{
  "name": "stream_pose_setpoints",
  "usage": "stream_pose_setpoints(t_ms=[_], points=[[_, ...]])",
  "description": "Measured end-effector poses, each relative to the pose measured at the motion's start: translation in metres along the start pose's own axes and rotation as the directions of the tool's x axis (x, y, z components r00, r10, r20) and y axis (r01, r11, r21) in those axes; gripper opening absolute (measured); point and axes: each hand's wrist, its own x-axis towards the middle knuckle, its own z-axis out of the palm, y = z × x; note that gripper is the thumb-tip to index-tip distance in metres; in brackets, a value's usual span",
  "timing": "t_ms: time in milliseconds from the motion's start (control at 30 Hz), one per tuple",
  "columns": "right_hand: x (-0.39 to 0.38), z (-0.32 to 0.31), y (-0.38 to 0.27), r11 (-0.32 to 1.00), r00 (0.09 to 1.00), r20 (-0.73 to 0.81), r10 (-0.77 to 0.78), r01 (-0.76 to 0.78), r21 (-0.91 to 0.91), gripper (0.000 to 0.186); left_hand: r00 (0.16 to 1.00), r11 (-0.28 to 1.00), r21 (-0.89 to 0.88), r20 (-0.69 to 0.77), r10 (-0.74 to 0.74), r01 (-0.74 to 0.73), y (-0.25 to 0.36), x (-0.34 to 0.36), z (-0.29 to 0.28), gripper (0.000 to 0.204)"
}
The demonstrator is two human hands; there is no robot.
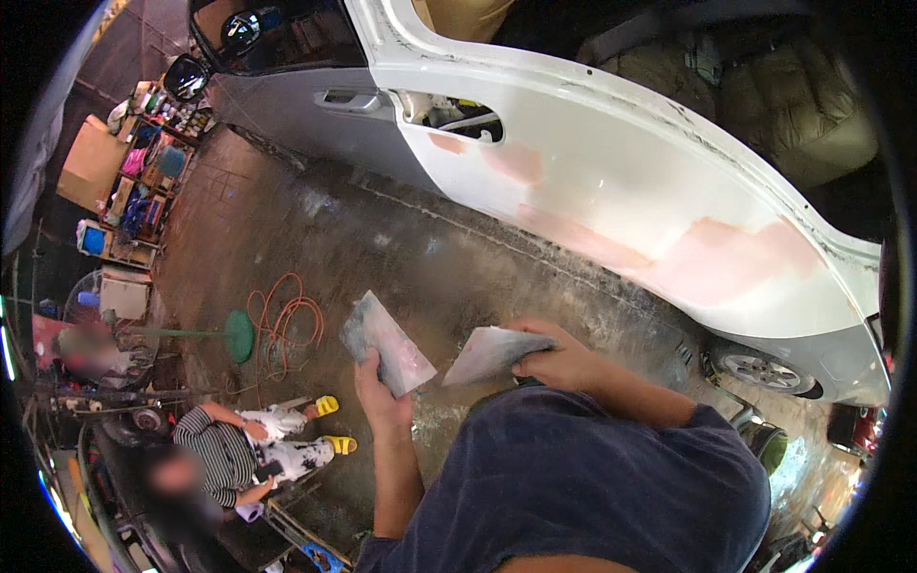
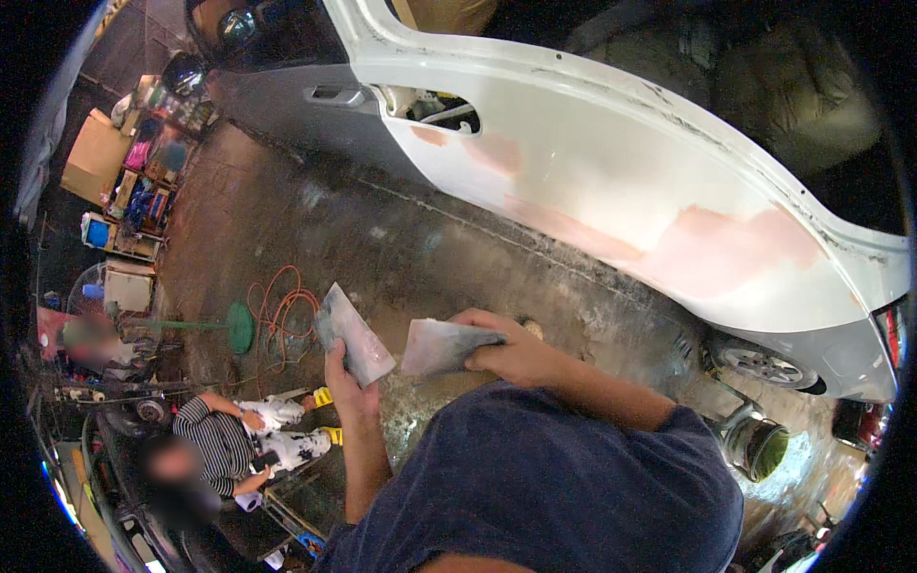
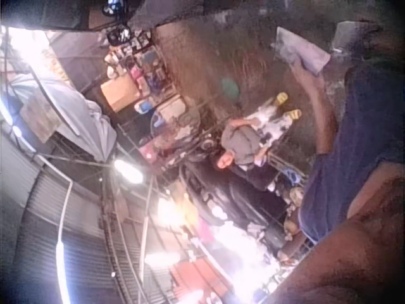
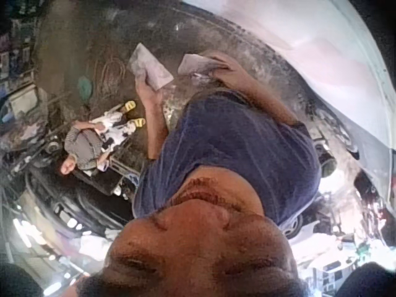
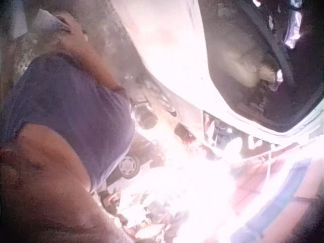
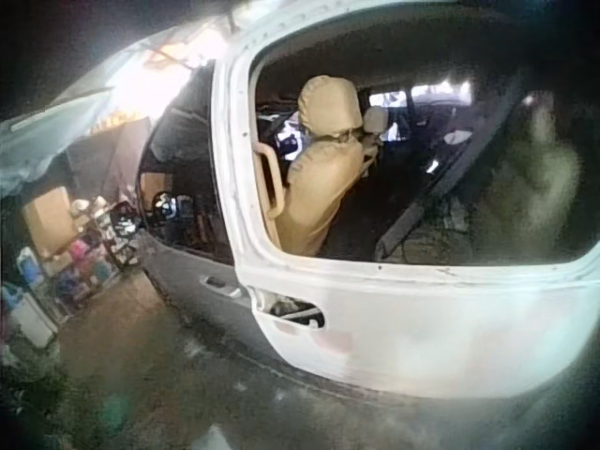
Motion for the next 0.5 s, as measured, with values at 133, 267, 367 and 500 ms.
stream_pose_setpoints(t_ms=[133, 267, 367, 500], points=[[0.025, -0.018, -0.009, 0.771, 0.861, 0.073, -0.503, 0.486, -0.411, 0.057, 0.998, 0.994, 0.103, 0.051, -0.045, 0.039, -0.006, 0.022, 0.055, 0.04], [0.043, -0.003, -0.016, 0.546, 0.789, 0.097, -0.607, 0.502, -0.67, 0.063, 0.969, 0.991, 0.099, 0.223, -0.109, 0.088, -0.01, 0.034, 0.118, 0.041], [0.05, -0.007, 0.007, 0.446, 0.794, 0.027, -0.607, 0.369, -0.816, 0.063, 0.947, 0.982, 0.175, 0.295, -0.127, 0.077, -0.017, 0.058, 0.132, 0.04], [0.046, -0.03, 0.037, 0.493, 0.846, -0.246, -0.473, 0.023, -0.87, 0.058, 0.9, 0.962, 0.243, 0.38, -0.213, 0.125, -0.016, 0.088, 0.144, 0.043]])
